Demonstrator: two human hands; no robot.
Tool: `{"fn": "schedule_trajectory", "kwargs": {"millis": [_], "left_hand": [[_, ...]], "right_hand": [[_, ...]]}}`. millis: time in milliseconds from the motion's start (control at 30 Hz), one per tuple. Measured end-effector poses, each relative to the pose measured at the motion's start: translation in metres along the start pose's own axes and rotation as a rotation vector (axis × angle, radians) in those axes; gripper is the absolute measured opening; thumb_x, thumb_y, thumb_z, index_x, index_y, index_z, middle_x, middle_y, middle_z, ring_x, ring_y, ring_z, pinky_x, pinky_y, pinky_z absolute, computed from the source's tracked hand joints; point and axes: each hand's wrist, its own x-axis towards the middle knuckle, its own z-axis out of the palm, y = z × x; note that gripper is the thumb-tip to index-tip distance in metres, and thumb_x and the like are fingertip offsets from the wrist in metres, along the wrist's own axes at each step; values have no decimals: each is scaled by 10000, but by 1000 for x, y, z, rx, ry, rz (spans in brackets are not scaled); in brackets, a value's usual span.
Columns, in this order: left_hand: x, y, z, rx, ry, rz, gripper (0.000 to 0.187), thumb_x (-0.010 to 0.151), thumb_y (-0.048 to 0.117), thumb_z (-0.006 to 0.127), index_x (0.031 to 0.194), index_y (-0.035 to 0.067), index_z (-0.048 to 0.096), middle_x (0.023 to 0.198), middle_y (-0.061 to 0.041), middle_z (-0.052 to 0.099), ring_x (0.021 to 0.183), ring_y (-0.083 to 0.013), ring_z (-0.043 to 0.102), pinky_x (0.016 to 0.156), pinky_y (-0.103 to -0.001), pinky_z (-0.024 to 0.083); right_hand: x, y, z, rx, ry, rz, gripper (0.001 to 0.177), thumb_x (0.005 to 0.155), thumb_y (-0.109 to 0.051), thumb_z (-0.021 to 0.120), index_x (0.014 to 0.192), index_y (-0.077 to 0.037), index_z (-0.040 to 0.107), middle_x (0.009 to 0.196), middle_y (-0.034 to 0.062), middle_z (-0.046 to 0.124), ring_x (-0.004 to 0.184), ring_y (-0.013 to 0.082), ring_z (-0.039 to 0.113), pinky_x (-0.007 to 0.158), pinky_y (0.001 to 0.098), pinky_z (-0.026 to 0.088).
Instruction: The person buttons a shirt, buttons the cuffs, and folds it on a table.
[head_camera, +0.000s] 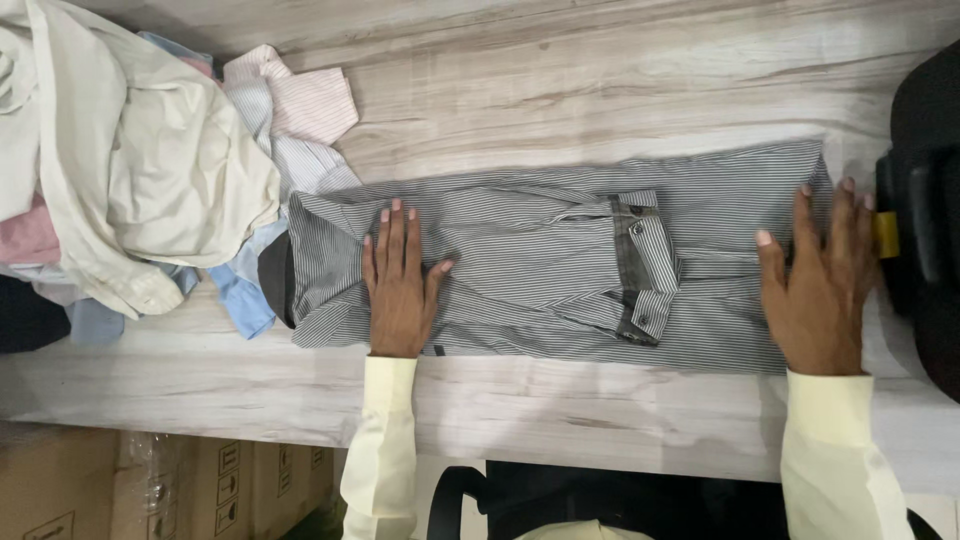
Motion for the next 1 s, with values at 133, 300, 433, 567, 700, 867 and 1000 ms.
{"fn": "schedule_trajectory", "kwargs": {"millis": [133, 300, 433, 567, 700, 867, 1000], "left_hand": [[-13, 1, -3, 20, -36, -25, 761, 1024, 602, 335, 1633, 150, 266, 1727, -78, 191, 1602, -264, 146, 1297, -524, 94], [-6, 25, -9, 142, -12, -10, 726, 1000, 257, 555, 1624, 57, 242, 1706, -126, 220, 1589, -279, 162, 1285, -559, 125], [-6, 102, -3, -354, 124, 169, 675, 1023, 77, 483, 1647, 70, 227, 1732, -132, 228, 1630, -291, 209, 1338, -524, 228], [3, 182, 29, -595, 20, 293, 580, 1101, 172, 423, 1643, 58, 252, 1735, -143, 251, 1637, -318, 240, 1354, -491, 240], [10, 225, 63, -376, 53, 248, 564, 1122, 311, 345, 1614, 42, 287, 1715, -148, 268, 1620, -300, 264, 1346, -499, 227], [6, 241, 84, -892, -89, 262, 594, 1142, 339, 215, 1641, 20, 258, 1727, -186, 266, 1630, -327, 222, 1338, -508, 171], [-7, 204, 73, -1968, -256, -145, 507, 1166, 397, 291, 1405, -36, 402, 1380, -218, 490, 1299, -319, 480, 1149, -483, 373]], "right_hand": [[-39, 4, -3, 7, 12, 153, 720, 1109, -406, 558, 1662, -9, 325, 1659, 321, 251, 1491, 519, 251, 1200, 647, 251], [-41, -3, -7, -29, 32, 243, 798, 1091, -465, 645, 1676, -36, 312, 1524, 296, 357, 1388, 493, 398, 1131, 609, 377], [-18, -23, -9, -36, -16, 311, 978, 956, -538, 785, 1672, -59, 323, 1418, 284, 402, 1237, 466, 522, 931, 584, 485], [-2, -29, -22, 45, 15, 164, 863, 857, -300, 881, 1576, -46, 476, 1383, 273, 500, 1220, 433, 564, 971, 519, 497], [2, -55, -61, 684, -5, 185, 644, 894, 24, 708, 1516, -100, 595, 1451, 176, 615, 1293, 263, 624, 1067, 337, 501], [2, -117, -123, 649, 62, -52, 510, 918, 91, 600, 1401, -75, 593, 1363, 149, 635, 1249, 240, 614, 1057, 298, 474], [6, -168, -103, 619, -226, -420, 613, 959, -163, 686, 1529, -71, 481, 1431, 199, 606, 1266, 326, 630, 1012, 401, 525]]}}
